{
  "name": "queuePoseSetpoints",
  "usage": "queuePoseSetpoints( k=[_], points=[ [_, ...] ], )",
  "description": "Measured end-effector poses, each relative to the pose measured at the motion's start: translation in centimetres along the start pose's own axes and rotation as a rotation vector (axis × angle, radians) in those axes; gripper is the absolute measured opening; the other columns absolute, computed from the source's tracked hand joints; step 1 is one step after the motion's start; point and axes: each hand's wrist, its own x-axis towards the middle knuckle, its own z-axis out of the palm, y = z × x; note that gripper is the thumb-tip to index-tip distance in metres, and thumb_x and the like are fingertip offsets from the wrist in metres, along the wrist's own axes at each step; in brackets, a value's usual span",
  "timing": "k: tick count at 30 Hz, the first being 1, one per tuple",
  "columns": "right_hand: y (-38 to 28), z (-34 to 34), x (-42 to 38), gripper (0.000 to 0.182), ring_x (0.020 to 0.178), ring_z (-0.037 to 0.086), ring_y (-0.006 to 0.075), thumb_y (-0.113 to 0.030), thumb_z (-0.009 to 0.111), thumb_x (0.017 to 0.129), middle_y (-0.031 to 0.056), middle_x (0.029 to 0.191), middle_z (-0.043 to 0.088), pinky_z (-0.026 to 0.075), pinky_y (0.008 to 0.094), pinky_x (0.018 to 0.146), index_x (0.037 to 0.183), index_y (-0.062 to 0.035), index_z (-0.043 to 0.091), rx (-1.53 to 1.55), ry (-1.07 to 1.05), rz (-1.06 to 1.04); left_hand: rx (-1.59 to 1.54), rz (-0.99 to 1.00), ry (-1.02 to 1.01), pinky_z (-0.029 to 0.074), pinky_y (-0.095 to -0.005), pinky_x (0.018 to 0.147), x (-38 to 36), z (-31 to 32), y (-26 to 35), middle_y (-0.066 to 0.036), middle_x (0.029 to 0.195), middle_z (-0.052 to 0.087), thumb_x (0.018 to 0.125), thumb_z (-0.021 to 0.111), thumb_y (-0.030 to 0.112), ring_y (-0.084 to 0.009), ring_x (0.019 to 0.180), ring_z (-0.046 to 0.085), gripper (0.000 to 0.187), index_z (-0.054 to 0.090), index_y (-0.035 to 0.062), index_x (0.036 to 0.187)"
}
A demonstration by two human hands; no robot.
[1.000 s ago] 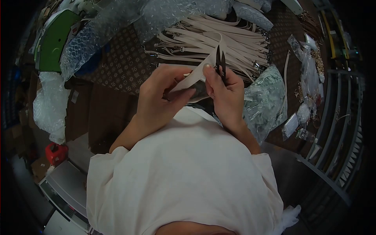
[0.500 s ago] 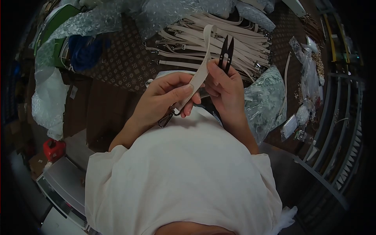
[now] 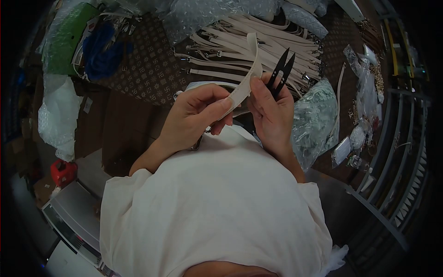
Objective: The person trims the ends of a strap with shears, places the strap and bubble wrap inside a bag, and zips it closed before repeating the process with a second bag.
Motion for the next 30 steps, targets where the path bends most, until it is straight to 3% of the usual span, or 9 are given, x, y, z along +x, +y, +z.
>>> queuePoseSetpoints(
  k=[6, 8, 24, 27, 30],
  points=[
    [-0.01, 0.04, -0.27, 0.007, 0.046, 0.032, 0.002, -0.009, 0.058, 0.084, -0.0046, 0.059, 0.044, 0.024, 0.0173, 0.042, 0.085, -0.0044, 0.053, -0.032, 0.009, -0.03, 0.035, 0.0, -0.02, 0.037, -0.0186, 0.044, -0.06, -0.18, -0.01, -0.005, 0.065, 0.055, 0.089, 0.046, 0.01, -0.0061, 0.055, 0.049, 0.015, 0.056, -0.0014, 0.089],
    [0.05, 0.03, -0.28, 0.015, 0.049, 0.034, -0.0012, -0.016, 0.063, 0.081, -0.006, 0.062, 0.048, 0.024, 0.0156, 0.042, 0.077, -0.0064, 0.052, -0.063, 0.028, -0.053, 0.043, 0.006, -0.007, 0.037, -0.0188, 0.044, -0.08, -0.05, -0.09, -0.005, 0.066, 0.055, 0.089, 0.046, 0.009, -0.0063, 0.055, 0.049, 0.015, 0.056, -0.0019, 0.089],
    [-0.42, 0.28, -0.62, 0.017, 0.059, 0.039, -0.0008, -0.017, 0.064, 0.082, -0.0063, 0.065, 0.049, 0.031, 0.0144, 0.051, 0.078, -0.0047, 0.052, -0.204, 0.061, -0.122, 0.061, 0.094, 0.006, 0.04, -0.0204, 0.049, -0.36, 0.64, 0.16, -0.007, 0.07, 0.057, 0.087, 0.046, 0.006, -0.0077, 0.056, 0.05, 0.02, 0.055, -0.0051, 0.101],
    [-0.62, 0.25, -0.83, 0.018, 0.059, 0.039, -0.0003, -0.018, 0.064, 0.081, -0.006, 0.067, 0.05, 0.033, 0.0149, 0.052, 0.08, -0.0034, 0.053, -0.287, 0.028, -0.123, 0.058, 0.093, 0.037, 0.039, -0.0171, 0.047, -0.44, 0.63, 0.13, -0.004, 0.069, 0.056, 0.086, 0.051, 0.006, -0.0046, 0.055, 0.049, 0.018, 0.057, -0.0051, 0.099],
    [-0.66, -0.39, -0.74, 0.021, 0.057, 0.04, 0.0016, -0.016, 0.064, 0.08, -0.0037, 0.068, 0.051, 0.035, 0.0156, 0.053, 0.089, -0.0006, 0.054, -0.469, -0.037, -0.261, 0.083, 0.138, 0.092, 0.039, -0.017, 0.045, -0.54, 0.54, 0.14, -0.004, 0.066, 0.057, 0.085, 0.051, 0.006, -0.0047, 0.053, 0.049, 0.018, 0.059, -0.0045, 0.099]
  ],
)
